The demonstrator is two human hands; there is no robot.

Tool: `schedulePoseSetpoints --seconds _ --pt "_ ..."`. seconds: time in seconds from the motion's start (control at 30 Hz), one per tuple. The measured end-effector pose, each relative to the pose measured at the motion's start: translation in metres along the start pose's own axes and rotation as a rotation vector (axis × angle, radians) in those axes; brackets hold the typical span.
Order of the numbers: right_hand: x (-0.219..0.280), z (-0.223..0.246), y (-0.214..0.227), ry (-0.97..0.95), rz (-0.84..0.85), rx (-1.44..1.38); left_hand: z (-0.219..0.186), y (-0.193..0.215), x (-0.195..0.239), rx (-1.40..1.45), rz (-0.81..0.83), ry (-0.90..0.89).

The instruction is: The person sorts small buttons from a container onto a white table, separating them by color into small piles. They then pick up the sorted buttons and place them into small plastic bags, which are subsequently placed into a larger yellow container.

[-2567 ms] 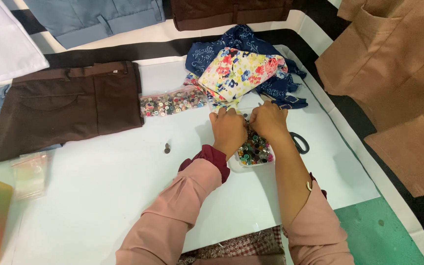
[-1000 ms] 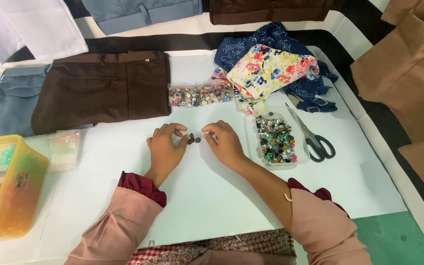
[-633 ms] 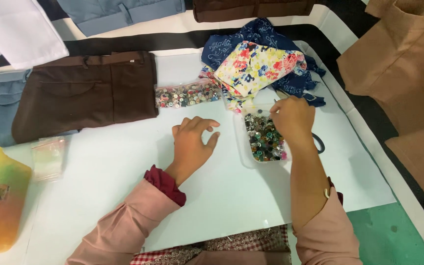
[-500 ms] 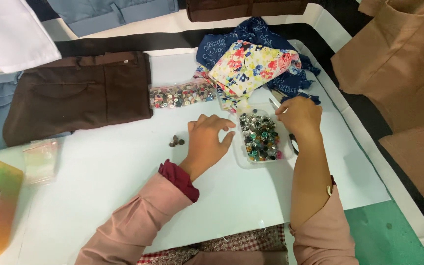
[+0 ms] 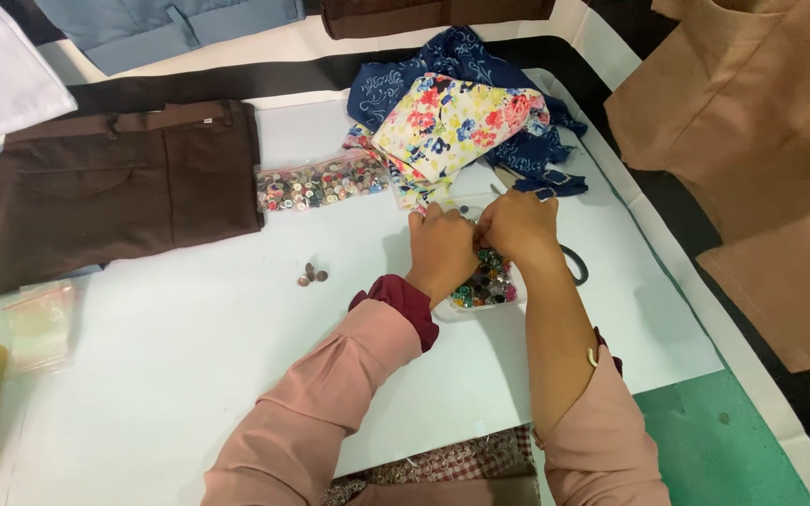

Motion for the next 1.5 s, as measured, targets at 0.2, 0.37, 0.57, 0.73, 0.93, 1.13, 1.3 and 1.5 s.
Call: schedulePoseSetpoints --seconds 0.2,0.37,0.57,0.73,0.93,1.13,1.3,1.5 --pt "0.002 0.002 0.0 0.017 0.013 -0.059 0.011 -0.008 -0.007 -0.039 -0.025 -0.002" --pt "-0.002 0.0 -0.007 0.026 0.043 -0.079 0.013 -0.004 -0.009 -0.022 0.006 0.004" --pt "-0.009 -0.013 -0.006 0.01 -0.055 -0.108 0.012 0.001 -0.009 0.031 0.027 0.032" --pt "0.0 -0.02 0.001 -0.016 -0.067 -0.099 0.006 0.02 -0.003 0.131 0.012 0.045" --pt "-0.01 -0.025 -0.015 -0.071 -0.12 0.061 0.001 0.017 -0.003 0.089 0.024 0.002" --pt "-0.013 -0.025 -0.025 -0.066 -0.119 0.049 0.0 0.006 -0.004 0.05 0.007 -0.021" --pt "-0.011 -0.017 -0.014 -0.062 -0.109 0.052 0.002 0.001 -0.006 0.018 0.011 -0.028" --pt "-0.004 -0.012 -0.012 -0.068 -0.066 0.064 0.003 0.0 -0.002 0.081 -0.033 -0.009"
Point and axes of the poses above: each hand's wrist, its own x-axis away from the middle knuckle, its own y-axis out of the back of the hand, z = x × y, the point moved 6 cm from there along -x, towards the middle knuckle, and after that the axes turned 5 degrees about y, right-handed, at the moved point
